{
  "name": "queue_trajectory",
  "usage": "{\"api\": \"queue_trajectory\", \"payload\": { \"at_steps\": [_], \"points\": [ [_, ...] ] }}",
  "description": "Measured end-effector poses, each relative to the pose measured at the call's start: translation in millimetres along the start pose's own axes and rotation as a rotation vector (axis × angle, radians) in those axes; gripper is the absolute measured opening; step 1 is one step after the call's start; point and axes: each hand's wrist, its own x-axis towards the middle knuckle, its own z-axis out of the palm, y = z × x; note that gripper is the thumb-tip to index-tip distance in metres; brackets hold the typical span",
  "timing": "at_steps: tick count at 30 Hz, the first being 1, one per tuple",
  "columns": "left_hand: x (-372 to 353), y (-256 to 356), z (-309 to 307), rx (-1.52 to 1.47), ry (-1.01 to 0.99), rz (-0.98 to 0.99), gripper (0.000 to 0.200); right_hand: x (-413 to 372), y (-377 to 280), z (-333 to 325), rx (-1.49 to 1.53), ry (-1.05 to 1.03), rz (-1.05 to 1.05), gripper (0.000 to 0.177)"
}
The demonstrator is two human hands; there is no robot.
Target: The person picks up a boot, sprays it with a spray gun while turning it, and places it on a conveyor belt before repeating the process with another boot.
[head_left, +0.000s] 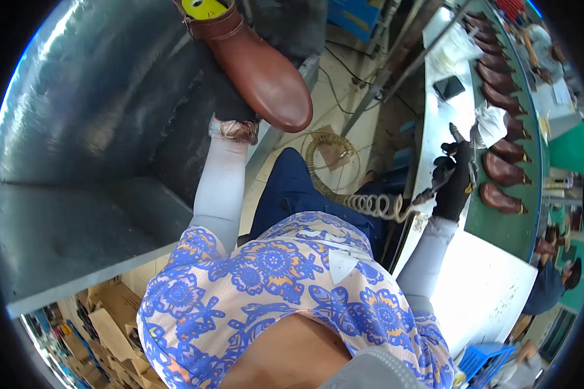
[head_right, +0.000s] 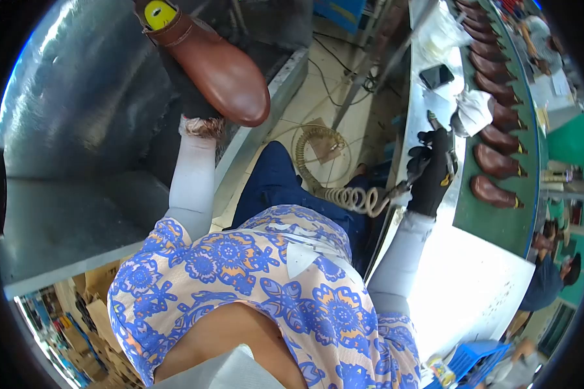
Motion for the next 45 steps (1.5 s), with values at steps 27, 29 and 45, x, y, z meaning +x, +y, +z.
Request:
{"api": "queue_trajectory", "payload": {
  "at_steps": [27, 29, 45],
  "points": [
    [-126.2, -228.9, 81.9, 0.084, -0.471, -1.110, 0.066, 26.1, 128.9, -104.8, -0.190, 0.789, -0.115, 0.062],
    [-154.6, -230.9, 135.5, 0.737, -0.478, -0.696, 0.069, -17.4, 83.0, -98.1, -0.132, 0.673, -0.190, 0.054],
    [-230.5, -308.9, 177.5, 0.365, -0.947, -1.376, 0.060, -90.4, 60.2, -420.8, -1.007, 1.134, 0.064, 0.039]
  ]
}}
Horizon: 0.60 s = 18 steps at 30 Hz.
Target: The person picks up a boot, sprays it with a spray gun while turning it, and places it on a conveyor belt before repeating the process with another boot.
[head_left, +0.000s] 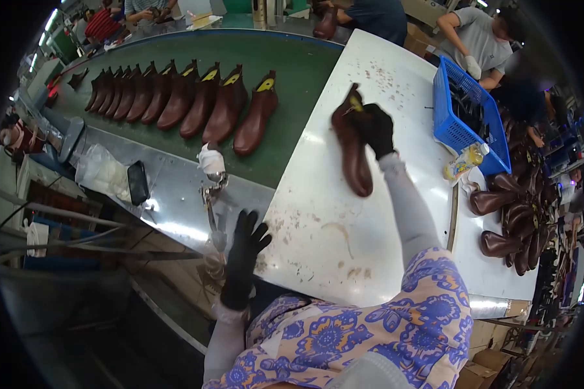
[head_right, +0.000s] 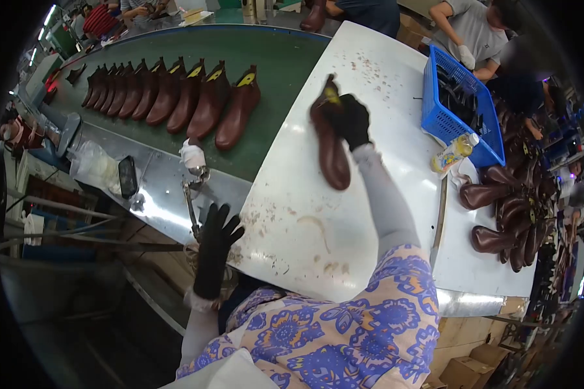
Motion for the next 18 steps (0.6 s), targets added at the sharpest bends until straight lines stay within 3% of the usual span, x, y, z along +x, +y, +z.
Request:
{"api": "queue_trajectory", "payload": {
  "at_steps": [1, 3, 4, 6, 8, 10, 12, 14, 15, 16, 17, 18],
  "points": [
    [-10.2, 8.3, -3.4, -0.062, 0.079, 0.005, 0.052, 31.6, 32.5, 7.1, -0.165, 0.023, -0.040, 0.043],
    [-34.4, 32.2, -3.3, 0.114, 0.153, 0.084, 0.048, 88.5, 70.8, 8.7, -0.320, 0.061, 0.050, 0.042],
    [-42.6, 37.8, -11.0, 0.516, 0.154, 0.089, 0.047, 113.4, 86.3, 8.0, -0.361, 0.098, 0.069, 0.040],
    [-55.5, 41.1, -21.7, 0.252, 0.244, 0.044, 0.046, 157.2, 108.5, 11.0, -0.398, 0.192, 0.117, 0.043],
    [-63.1, 42.1, -26.2, 0.230, 0.307, 0.059, 0.046, 181.2, 107.1, 10.9, -0.433, 0.243, 0.184, 0.029],
    [-66.4, 44.2, -24.5, 0.215, 0.380, 0.062, 0.046, 203.4, 117.6, 27.1, -0.400, 0.347, 0.179, 0.032],
    [-69.4, 46.0, -19.7, 0.164, 0.517, 0.063, 0.046, 210.1, 103.2, 44.6, -0.404, 0.250, 0.204, 0.033],
    [-74.7, 38.2, -29.9, 0.059, 0.516, 0.082, 0.047, 198.1, 63.3, 75.4, -0.529, 0.301, -0.216, 0.020],
    [-76.4, 34.6, -33.4, -0.049, 0.496, 0.102, 0.048, 186.6, 37.8, 95.2, -0.326, 0.287, -0.393, 0.031],
    [-77.9, 34.2, -32.2, -0.052, 0.503, 0.108, 0.048, 174.7, 6.5, 107.6, -0.056, 0.130, -0.735, 0.042],
    [-79.0, 34.3, -29.7, -0.036, 0.516, 0.095, 0.048, 155.4, -25.4, 123.3, -0.132, 0.047, -0.892, 0.053],
    [-78.9, 34.6, -28.6, -0.020, 0.528, 0.083, 0.049, 129.2, -58.3, 133.2, -0.127, 0.052, -1.065, 0.052]
  ]
}}
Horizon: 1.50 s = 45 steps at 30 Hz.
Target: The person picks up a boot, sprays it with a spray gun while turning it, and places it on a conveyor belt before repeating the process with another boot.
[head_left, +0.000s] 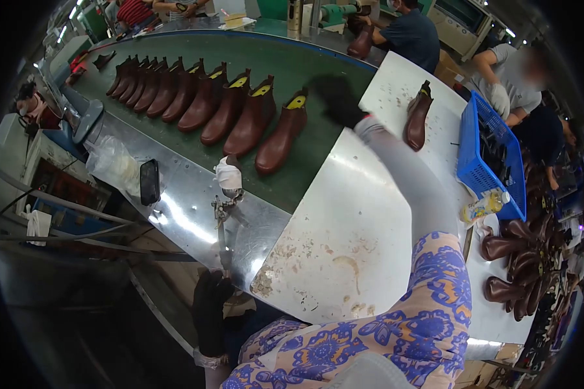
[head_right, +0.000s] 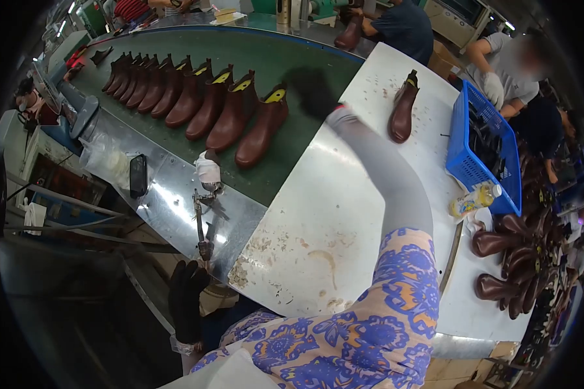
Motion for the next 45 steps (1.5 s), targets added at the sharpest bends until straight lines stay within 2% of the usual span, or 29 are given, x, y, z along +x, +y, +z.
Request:
{"api": "queue_trajectory", "payload": {
  "at_steps": [1, 3, 4, 6, 7, 9, 12, 14, 16, 19, 20, 21, 22, 23, 24, 25, 26, 29, 31, 32, 34, 35, 36, 38, 40, 42, 43, 44, 45],
  "points": [
    [-0.4, 0.1, -4.2, -0.006, -0.002, 0.008, 0.049, 15.4, -24.9, 19.5, 0.857, -0.190, 0.047, 0.054],
    [-3.4, -1.1, -17.5, 0.692, -0.108, 0.258, 0.049, 29.1, -79.6, 30.7, 0.134, -0.005, -0.229, 0.040],
    [-5.3, -0.2, -18.5, 0.685, -0.111, 0.270, 0.049, 34.6, -83.7, 47.3, 0.122, -0.001, -0.236, 0.040],
    [-14.0, 9.0, -18.5, 0.867, -0.048, 0.351, 0.046, 24.8, -82.7, 95.6, -0.550, -0.116, -0.185, 0.026],
    [-19.6, 14.5, -11.6, 0.569, 0.076, 0.261, 0.043, 22.3, -73.3, 116.1, -0.554, -0.113, -0.188, 0.026],
    [-26.5, 18.2, -21.3, 0.671, 0.092, 0.301, 0.042, 28.1, -53.8, 140.4, 0.023, -0.517, -0.077, 0.017],
    [-43.8, 29.5, -27.5, 0.792, 0.111, 0.349, 0.032, 35.4, -49.7, 67.4, -0.257, -0.577, -0.167, 0.011],
    [-49.5, 34.8, -34.1, 0.809, 0.121, 0.366, 0.028, 38.8, -44.6, 28.8, -0.251, -0.509, -0.083, 0.014],
    [-44.0, 30.3, -42.8, 0.254, 0.164, 0.161, 0.035, 50.9, -50.2, -18.9, -0.248, -0.443, -0.001, 0.018],
    [-25.7, 26.8, -38.7, 0.006, -0.006, 0.202, 0.039, 82.6, -86.6, -109.2, -0.156, -0.293, -0.046, 0.030],
    [-15.6, 19.1, -36.7, -0.382, -0.073, 0.189, 0.044, 94.2, -109.7, -142.1, -0.099, -0.230, -0.068, 0.033],
    [-14.2, 29.7, -16.3, -0.140, -0.101, 0.259, 0.045, 107.2, -133.5, -174.9, -0.032, -0.304, -0.057, 0.035],
    [13.7, 10.1, -24.7, -0.399, -0.430, 0.381, 0.047, 119.3, -158.2, -203.6, 0.035, -0.379, -0.052, 0.037],
    [11.7, 21.9, -3.5, -0.546, -0.295, 0.268, 0.049, 127.2, -184.7, -223.3, 0.171, -0.410, 0.010, 0.042],
    [20.2, 21.5, 0.7, -0.089, -0.295, 0.403, 0.050, 131.9, -210.4, -240.4, 0.304, -0.444, 0.074, 0.047],
    [29.2, 16.0, 4.8, 0.157, -0.319, 0.640, 0.051, 136.2, -236.0, -258.9, 0.426, -0.382, -0.028, 0.049],
    [20.6, 29.6, 21.6, -0.528, -0.302, 0.375, 0.051, 136.3, -260.0, -269.8, 0.549, -0.315, -0.125, 0.052],
    [5.4, 34.6, 11.7, -0.615, -0.284, 0.447, 0.046, 123.9, -323.4, -270.9, 0.687, -0.355, -0.240, 0.058],
    [-4.2, 17.7, -32.3, -1.002, -0.161, 0.294, 0.058, 118.9, -355.2, -276.0, 1.026, -0.480, -0.283, 0.052],
    [-12.4, 16.9, -43.9, -1.001, -0.141, 0.315, 0.058, 115.1, -360.8, -266.8, 1.041, -0.483, -0.306, 0.052],
    [-37.8, 37.0, -57.9, -0.806, -0.482, 0.588, 0.063, 97.2, -372.8, -222.3, 1.584, -0.232, 0.120, 0.040],
    [-51.0, 33.0, -75.6, -0.854, -0.168, 0.562, 0.063, 85.4, -370.9, -203.1, 1.636, -0.118, 0.387, 0.036],
    [-61.9, 32.6, -94.1, -0.852, -0.135, 0.579, 0.063, 69.4, -365.6, -180.4, 1.663, -0.009, 0.656, 0.032],
    [-82.7, 34.3, -131.1, -0.880, -0.002, 0.618, 0.060, 14.7, -371.6, -105.8, 1.390, 0.214, 0.998, 0.035],
    [-97.6, 42.5, -162.6, -0.892, 0.091, 0.667, 0.058, -33.4, -384.4, -34.9, 1.161, -0.032, 1.115, 0.043],
    [-106.9, 54.6, -188.2, -0.929, -0.093, 0.799, 0.059, -28.9, -398.0, -26.5, 1.063, -0.152, 1.115, 0.047],
    [-115.2, 59.4, -198.5, -0.915, -0.088, 0.833, 0.060, -21.5, -403.7, -19.1, 0.947, -0.237, 1.116, 0.051],
    [-118.1, 64.0, -206.3, -0.851, -0.020, 0.888, 0.060, -28.9, -395.5, 26.8, 0.940, -0.154, 1.128, 0.052],
    [-123.1, 68.2, -214.8, -0.776, 0.063, 0.948, 0.060, -32.4, -380.9, 59.4, 0.880, -0.167, 0.967, 0.049]
  ]
}}
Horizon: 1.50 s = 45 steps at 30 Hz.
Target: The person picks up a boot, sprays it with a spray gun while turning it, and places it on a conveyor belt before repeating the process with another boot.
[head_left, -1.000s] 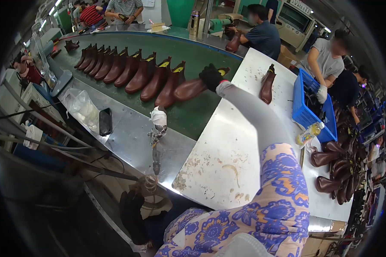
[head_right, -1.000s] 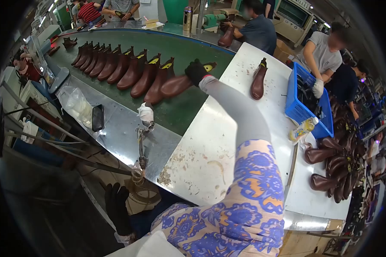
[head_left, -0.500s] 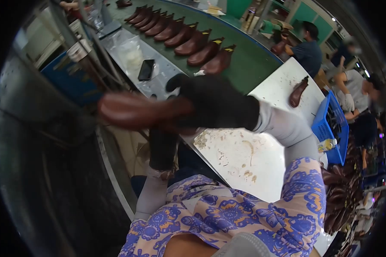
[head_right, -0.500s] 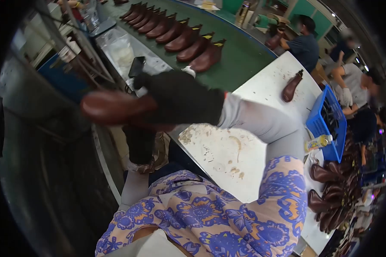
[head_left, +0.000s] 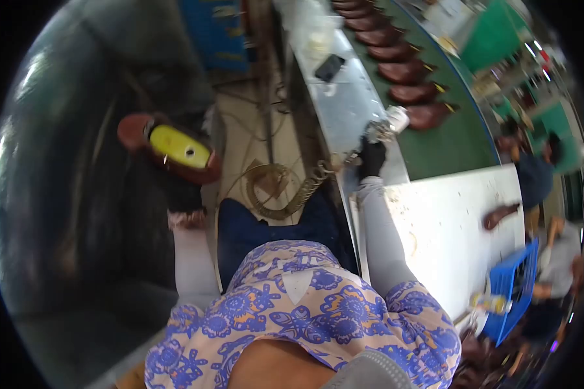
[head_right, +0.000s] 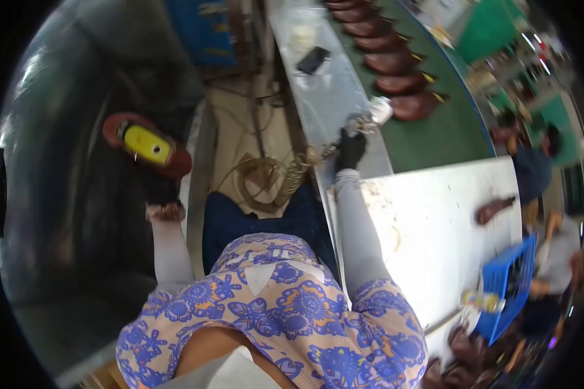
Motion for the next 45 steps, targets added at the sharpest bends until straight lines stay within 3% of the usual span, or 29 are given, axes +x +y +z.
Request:
{"api": "queue_trajectory", "payload": {
  "at_steps": [1, 2, 3, 5, 6, 7, 9, 11, 13, 15, 17, 19, 20, 21, 23, 25, 29, 31, 33, 34, 35, 37, 38, 39, 41, 43, 44, 45],
  "points": [
    [3.3, 11.3, -2.1, 0.114, 0.021, 0.083, 0.061, 15.1, 7.7, -0.3, -0.138, -0.046, -0.249, 0.039],
    [8.8, 19.5, -4.0, 0.292, 0.050, 0.187, 0.061, 23.0, 2.3, 12.1, 0.243, 0.059, -0.351, 0.021],
    [16.8, 25.3, -6.8, 0.499, 0.093, 0.311, 0.062, 26.5, -9.3, 5.3, 0.607, -0.262, 0.034, 0.007],
    [48.2, 37.8, -26.1, 1.177, 0.248, 0.703, 0.063, 6.7, -56.7, -8.0, 0.854, -0.297, 0.394, 0.008],
    [76.4, 47.4, -50.6, 1.653, 0.410, 1.030, 0.064, 3.3, -69.0, -6.7, 0.929, -0.276, 0.539, 0.005],
    [96.9, 56.6, -66.7, 1.915, 0.564, 1.319, 0.065, 13.5, -52.0, 4.1, 0.880, -0.324, 0.375, 0.007],
    [87.3, 46.3, 4.9, 1.964, 0.644, 1.464, 0.065, 23.6, -33.6, 22.1, 0.986, -0.506, 0.361, 0.008],
    [68.4, 59.0, 49.1, 1.984, 0.707, 1.603, 0.065, -35.7, -108.8, 3.0, 0.752, -0.496, 0.303, 0.015],
    [42.2, 88.0, 61.1, 2.088, 0.035, 1.150, 0.031, -93.8, -148.6, 2.2, 0.305, -0.641, -0.594, 0.020],
    [33.4, 96.4, 61.0, 1.959, -0.049, 0.943, 0.032, -132.2, -183.7, -15.9, 0.158, -0.863, -0.627, 0.019],
    [31.5, 96.7, 60.7, 1.823, -0.022, 0.888, 0.033, -170.4, -204.0, -9.5, 0.450, -0.981, -0.538, 0.017],
    [28.8, 95.7, 63.6, 1.690, 0.010, 0.851, 0.034, -196.9, -224.4, -17.3, 0.538, -1.213, -0.265, 0.017],
    [30.0, 96.6, 61.9, 1.645, 0.008, 0.827, 0.035, -206.5, -235.3, -20.7, 0.518, -1.159, -0.605, 0.019],
    [29.3, 96.5, 63.0, 1.587, 0.017, 0.809, 0.035, -208.7, -228.8, 0.2, 0.538, -1.169, -0.744, 0.018],
    [27.6, 96.1, 63.5, 1.511, 0.025, 0.775, 0.036, -230.6, -278.8, -29.8, 0.685, -1.310, -0.473, 0.019],
    [27.6, 95.5, 61.7, 1.441, 0.033, 0.743, 0.037, -236.6, -287.3, -28.0, 0.805, -1.235, -0.486, 0.018],
    [25.7, 95.2, 60.8, 1.338, 0.045, 0.705, 0.039, -229.1, -295.8, -35.0, 0.642, -1.228, -0.362, 0.012],
    [25.0, 95.3, 63.1, 1.292, 0.050, 0.698, 0.040, -226.3, -290.1, -31.0, 0.531, -1.114, -0.714, 0.012],
    [27.0, 96.4, 61.5, 1.256, 0.053, 0.677, 0.041, -235.9, -276.7, -26.8, 0.545, -1.200, -0.381, 0.011],
    [24.9, 94.8, 63.3, 1.238, 0.057, 0.672, 0.042, -230.0, -273.0, -27.5, 0.665, -1.409, -0.183, 0.011],
    [24.7, 95.0, 62.8, 1.221, 0.064, 0.663, 0.042, -231.3, -268.7, -25.1, 0.662, -1.410, -0.180, 0.011],
    [25.8, 96.4, 60.8, 1.193, 0.066, 0.647, 0.043, -235.0, -260.9, -20.2, 0.598, -1.149, -0.591, 0.012],
    [24.4, 95.2, 62.2, 1.178, 0.070, 0.643, 0.044, -225.1, -262.6, -29.1, 0.230, -1.112, -0.840, 0.024],
    [25.1, 96.2, 61.9, 1.167, 0.068, 0.634, 0.044, -228.2, -269.2, -38.8, 0.477, -1.274, -0.282, 0.025],
    [23.8, 96.5, 61.7, 1.138, 0.070, 0.625, 0.045, -227.3, -262.7, -35.4, 0.555, -1.283, -0.250, 0.021],
    [23.6, 95.7, 62.3, 1.112, 0.068, 0.612, 0.046, -226.4, -260.3, -27.6, 0.236, -0.569, -1.483, 0.019],
    [24.6, 95.8, 61.2, 1.100, 0.069, 0.608, 0.047, -229.1, -253.5, -38.9, 0.313, -1.144, -0.875, 0.021],
    [22.5, 93.8, 64.3, 1.084, 0.076, 0.602, 0.047, -227.2, -271.5, -45.1, -0.271, -1.100, -1.166, 0.023]
  ]
}}
